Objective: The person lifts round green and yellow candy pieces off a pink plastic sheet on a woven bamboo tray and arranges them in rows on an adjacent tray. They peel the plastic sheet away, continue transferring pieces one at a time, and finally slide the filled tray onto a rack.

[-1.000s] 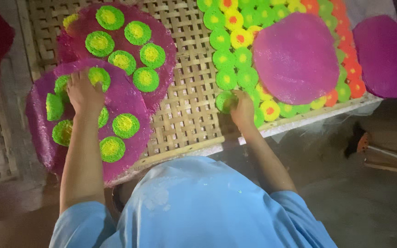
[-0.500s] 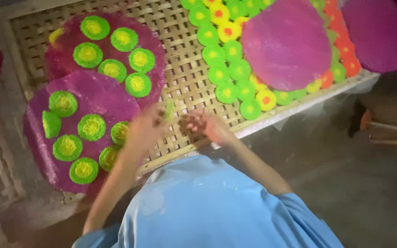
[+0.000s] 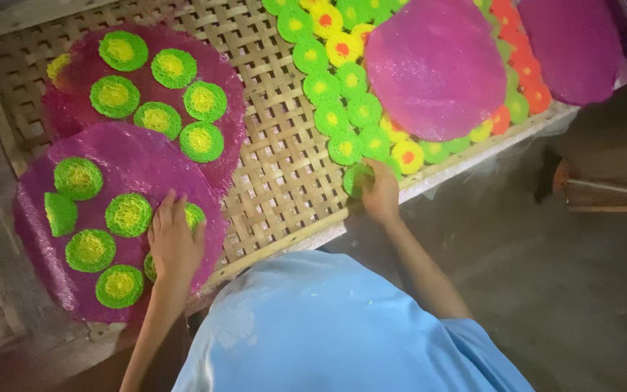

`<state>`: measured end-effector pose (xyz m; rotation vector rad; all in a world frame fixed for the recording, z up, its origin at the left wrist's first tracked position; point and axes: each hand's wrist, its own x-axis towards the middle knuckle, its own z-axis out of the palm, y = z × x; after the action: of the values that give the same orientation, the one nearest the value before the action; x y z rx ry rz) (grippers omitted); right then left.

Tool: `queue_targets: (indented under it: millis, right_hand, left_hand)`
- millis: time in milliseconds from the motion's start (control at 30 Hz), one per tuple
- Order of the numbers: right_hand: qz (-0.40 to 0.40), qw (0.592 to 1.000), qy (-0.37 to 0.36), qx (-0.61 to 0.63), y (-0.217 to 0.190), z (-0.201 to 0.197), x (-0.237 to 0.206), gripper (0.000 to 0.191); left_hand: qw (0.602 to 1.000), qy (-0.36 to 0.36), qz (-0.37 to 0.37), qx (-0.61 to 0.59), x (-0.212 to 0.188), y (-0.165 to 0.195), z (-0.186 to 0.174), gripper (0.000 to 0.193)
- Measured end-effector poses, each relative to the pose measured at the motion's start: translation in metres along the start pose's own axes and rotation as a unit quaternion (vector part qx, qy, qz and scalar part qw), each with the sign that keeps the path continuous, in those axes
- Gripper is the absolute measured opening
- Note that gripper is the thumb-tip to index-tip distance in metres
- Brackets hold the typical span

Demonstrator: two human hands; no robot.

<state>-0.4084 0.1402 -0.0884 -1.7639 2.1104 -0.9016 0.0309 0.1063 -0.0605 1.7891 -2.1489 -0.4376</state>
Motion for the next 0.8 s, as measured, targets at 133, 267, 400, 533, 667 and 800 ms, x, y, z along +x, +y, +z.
queue_targets:
  millis: [133,267,400,533,667,800]
  right_hand:
    - [-0.047,0.999,-0.006,-0.016,-0.002,0.001,0.005,0.037]
    - [-0.069,0.996,0.007,0.053,0.001,0.003,0.008,0.036]
    - [0.092,0.969,-0.072,0.217,0.002,-0.001,0.012,0.040]
    - [0.040,0.991,-0.091,0.088,-0.001,-0.005,0.015,0.041]
    - [-0.001,0.997,-0.069,0.017,-0.003,0.000,0.014,0.047]
    - [-0.053,0.996,-0.057,-0.047,-0.004,0.002,0.017,0.054]
  left_hand:
    - [1.000,-0.014,0.003,0.012,-0.022,-0.017,-0.002,0.069]
    - [0.997,0.053,-0.031,-0.038,-0.025,-0.030,-0.004,0.062]
    - [0.995,0.035,-0.088,-0.040,-0.013,-0.038,-0.008,0.034]
    - [0.996,0.029,-0.079,-0.036,-0.002,-0.036,-0.011,0.028]
    - [0.991,0.027,-0.081,-0.107,0.007,-0.025,-0.012,0.029]
    - [0.960,-0.058,-0.177,-0.210,0.018,-0.011,-0.016,0.035]
